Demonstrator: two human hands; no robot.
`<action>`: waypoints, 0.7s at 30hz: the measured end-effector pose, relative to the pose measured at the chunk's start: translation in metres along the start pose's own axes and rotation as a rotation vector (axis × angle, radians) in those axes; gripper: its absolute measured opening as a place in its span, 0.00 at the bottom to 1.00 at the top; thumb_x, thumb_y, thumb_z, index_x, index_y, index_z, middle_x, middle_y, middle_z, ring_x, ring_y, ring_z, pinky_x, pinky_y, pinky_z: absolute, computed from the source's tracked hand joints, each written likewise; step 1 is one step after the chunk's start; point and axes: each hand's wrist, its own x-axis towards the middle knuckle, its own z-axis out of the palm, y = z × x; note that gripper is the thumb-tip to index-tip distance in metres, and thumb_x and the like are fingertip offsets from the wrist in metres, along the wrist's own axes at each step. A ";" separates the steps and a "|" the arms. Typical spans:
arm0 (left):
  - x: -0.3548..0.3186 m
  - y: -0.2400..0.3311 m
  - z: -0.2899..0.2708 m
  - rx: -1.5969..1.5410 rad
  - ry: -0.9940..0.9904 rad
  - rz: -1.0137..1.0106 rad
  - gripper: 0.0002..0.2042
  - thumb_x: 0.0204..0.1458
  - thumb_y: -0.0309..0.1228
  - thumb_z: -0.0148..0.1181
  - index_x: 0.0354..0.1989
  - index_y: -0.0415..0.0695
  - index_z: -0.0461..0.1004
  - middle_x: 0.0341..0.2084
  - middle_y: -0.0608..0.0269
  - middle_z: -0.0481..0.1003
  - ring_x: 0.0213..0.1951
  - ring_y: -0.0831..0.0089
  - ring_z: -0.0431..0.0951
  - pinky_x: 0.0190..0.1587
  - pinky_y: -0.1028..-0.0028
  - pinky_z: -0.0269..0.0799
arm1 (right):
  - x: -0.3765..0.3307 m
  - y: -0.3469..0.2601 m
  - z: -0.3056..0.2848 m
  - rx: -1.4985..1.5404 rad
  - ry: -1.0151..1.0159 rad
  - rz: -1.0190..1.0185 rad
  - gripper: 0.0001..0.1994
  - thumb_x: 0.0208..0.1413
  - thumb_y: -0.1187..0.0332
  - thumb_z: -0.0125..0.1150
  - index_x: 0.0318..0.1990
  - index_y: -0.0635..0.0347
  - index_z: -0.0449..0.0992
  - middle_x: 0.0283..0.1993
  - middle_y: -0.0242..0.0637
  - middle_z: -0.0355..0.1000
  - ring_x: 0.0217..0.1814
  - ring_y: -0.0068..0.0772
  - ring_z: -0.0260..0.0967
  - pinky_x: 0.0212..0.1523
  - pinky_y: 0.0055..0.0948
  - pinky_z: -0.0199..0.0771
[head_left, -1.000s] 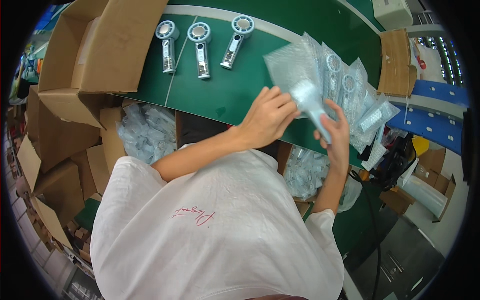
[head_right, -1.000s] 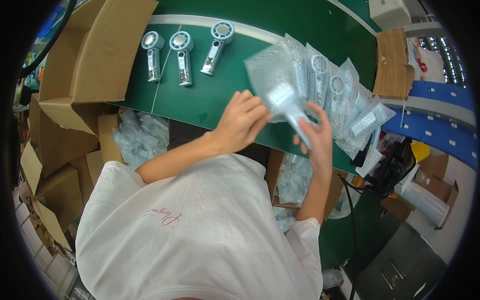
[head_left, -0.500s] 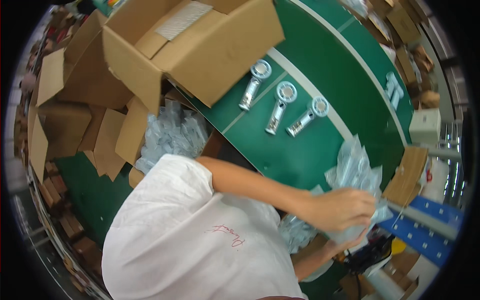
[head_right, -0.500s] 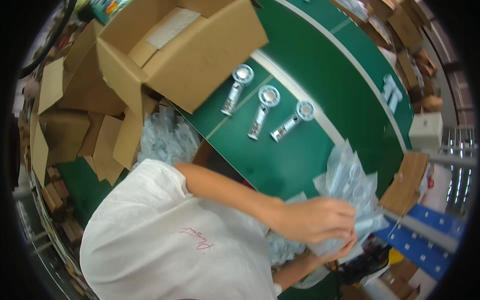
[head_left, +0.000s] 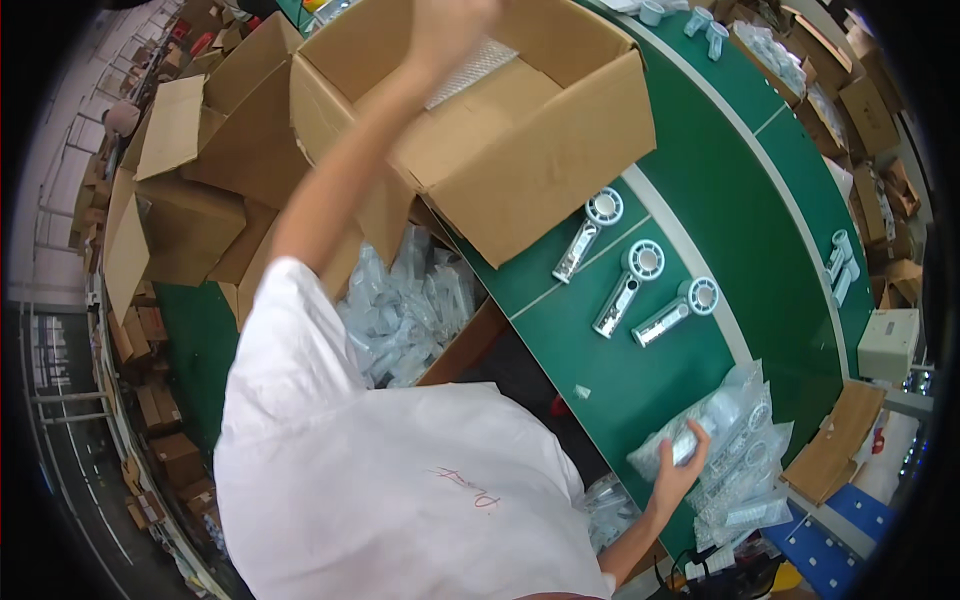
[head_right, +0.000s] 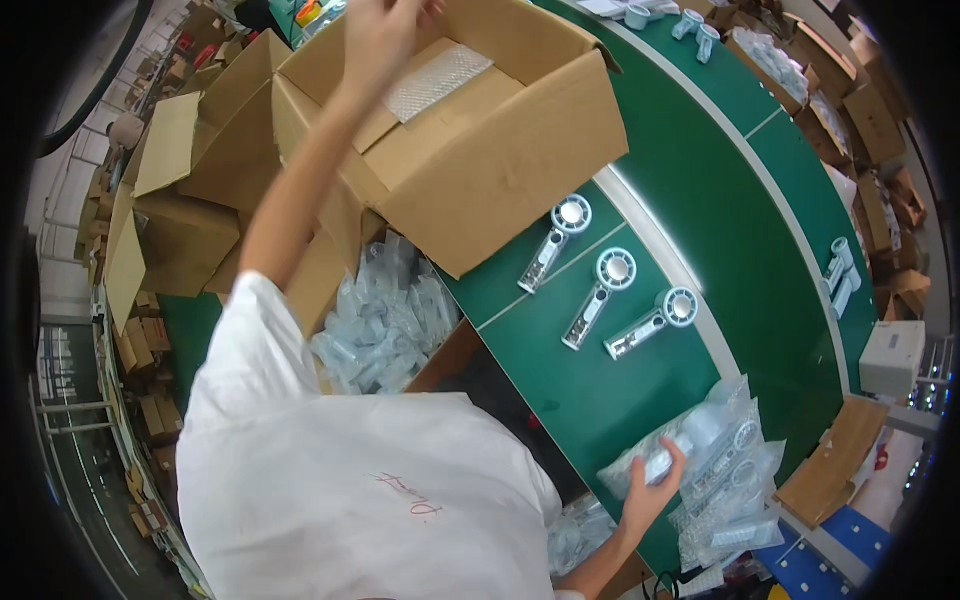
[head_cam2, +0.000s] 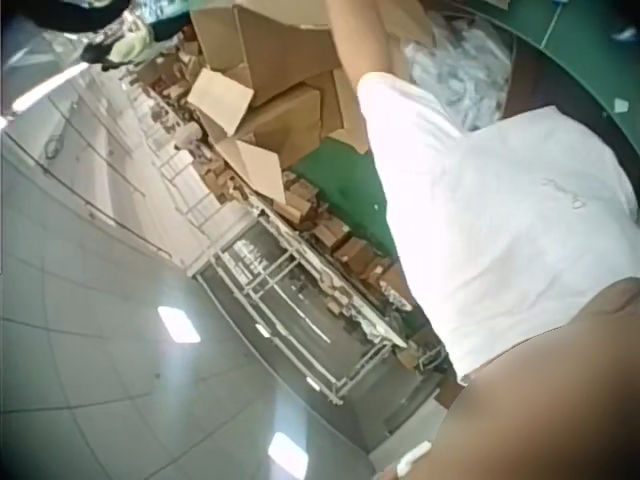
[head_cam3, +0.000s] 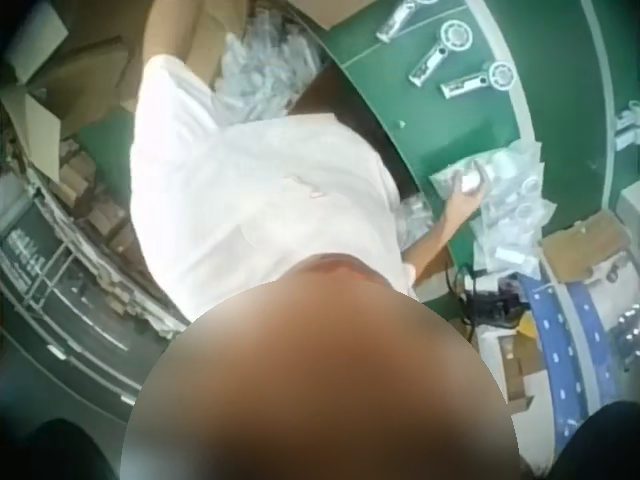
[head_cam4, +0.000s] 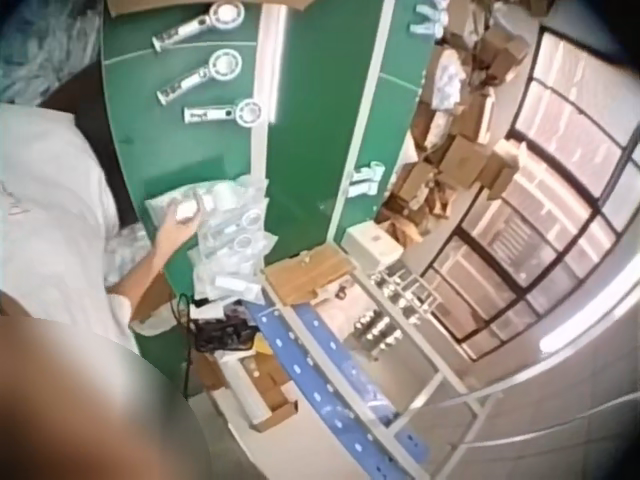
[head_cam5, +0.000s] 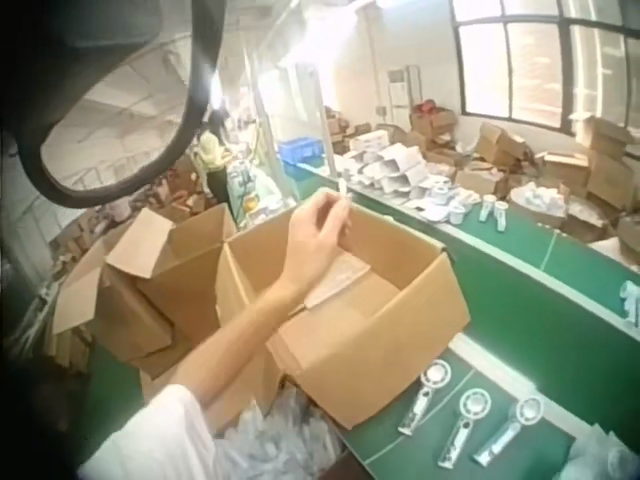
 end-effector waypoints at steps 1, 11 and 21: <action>0.042 -0.101 -0.027 0.346 -0.096 -0.233 0.14 0.50 0.35 0.59 0.42 0.41 0.74 0.28 0.51 0.77 0.33 0.59 0.77 0.39 0.64 0.74 | 0.007 0.016 -0.001 -0.095 0.029 -0.072 0.22 0.47 0.78 0.59 0.53 0.59 0.75 0.54 0.38 0.74 0.56 0.42 0.66 0.63 0.35 0.59; -0.028 -0.326 -0.034 1.031 -1.393 0.098 0.35 0.47 0.34 0.56 0.67 0.36 0.58 0.57 0.34 0.66 0.52 0.39 0.72 0.51 0.54 0.72 | 0.034 0.038 0.020 -0.464 0.247 -0.079 0.30 0.54 0.77 0.59 0.66 0.48 0.69 0.69 0.59 0.54 0.67 0.62 0.56 0.67 0.48 0.58; 0.058 -0.314 -0.152 1.091 -0.669 0.045 0.14 0.58 0.33 0.50 0.44 0.38 0.78 0.38 0.47 0.80 0.38 0.50 0.79 0.41 0.58 0.74 | 0.008 0.094 -0.016 -0.174 0.141 0.088 0.28 0.50 0.81 0.60 0.61 0.55 0.71 0.54 0.46 0.72 0.42 0.40 0.72 0.39 0.31 0.74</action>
